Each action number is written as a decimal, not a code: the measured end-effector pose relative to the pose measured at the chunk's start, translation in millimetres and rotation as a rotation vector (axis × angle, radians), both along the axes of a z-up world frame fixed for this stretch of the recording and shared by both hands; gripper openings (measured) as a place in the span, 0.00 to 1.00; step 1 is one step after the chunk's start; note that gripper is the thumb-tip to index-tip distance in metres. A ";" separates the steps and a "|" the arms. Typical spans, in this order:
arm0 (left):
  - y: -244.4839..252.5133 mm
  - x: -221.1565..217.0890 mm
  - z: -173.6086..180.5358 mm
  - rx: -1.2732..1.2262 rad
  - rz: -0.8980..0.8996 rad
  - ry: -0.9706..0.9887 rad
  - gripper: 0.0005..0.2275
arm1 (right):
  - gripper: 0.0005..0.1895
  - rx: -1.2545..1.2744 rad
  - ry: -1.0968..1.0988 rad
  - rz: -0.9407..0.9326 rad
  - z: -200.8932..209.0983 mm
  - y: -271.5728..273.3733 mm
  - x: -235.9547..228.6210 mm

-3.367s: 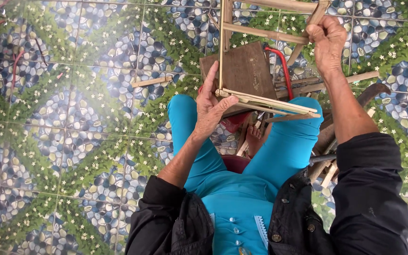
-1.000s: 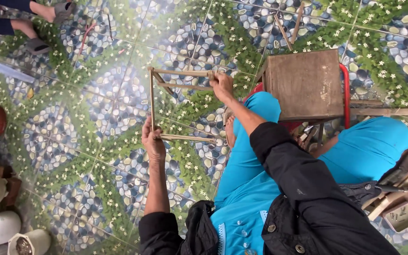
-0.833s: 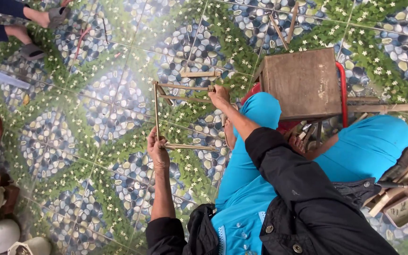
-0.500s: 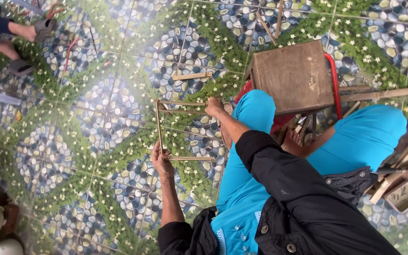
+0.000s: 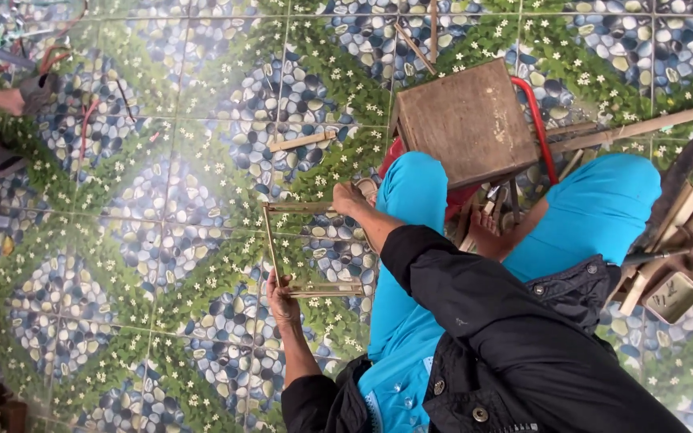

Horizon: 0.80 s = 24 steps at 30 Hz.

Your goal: Assembling a wooden frame by aligning slats and hammering nails into the joints.

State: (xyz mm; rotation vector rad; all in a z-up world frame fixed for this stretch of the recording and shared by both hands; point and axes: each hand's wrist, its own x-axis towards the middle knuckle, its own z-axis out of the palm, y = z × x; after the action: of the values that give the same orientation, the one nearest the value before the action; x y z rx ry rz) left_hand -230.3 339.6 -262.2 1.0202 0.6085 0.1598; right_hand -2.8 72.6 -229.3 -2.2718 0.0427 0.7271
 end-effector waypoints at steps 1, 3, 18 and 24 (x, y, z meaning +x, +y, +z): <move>0.5 -4.2 -9.0 -0.038 0.016 -0.003 0.34 | 0.12 0.008 -0.016 0.025 7.5 -1.7 -1.9; 1.2 -12.3 -19.8 -0.078 0.035 -0.009 0.34 | 0.13 0.014 -0.033 0.053 12.5 -4.4 -3.2; -1.3 -20.9 -19.8 0.079 0.142 0.346 0.28 | 0.09 0.121 -0.137 0.143 15.5 -7.3 -5.9; -7.7 -26.8 -12.3 0.440 0.247 0.432 0.24 | 0.09 0.342 -0.157 0.067 32.7 -3.0 -9.5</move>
State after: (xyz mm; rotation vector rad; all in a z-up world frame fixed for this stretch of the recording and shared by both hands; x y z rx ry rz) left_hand -257.1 331.9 -274.5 1.4180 1.1269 0.3033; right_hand -12.3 69.6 -196.6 -2.0003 -0.2171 0.5409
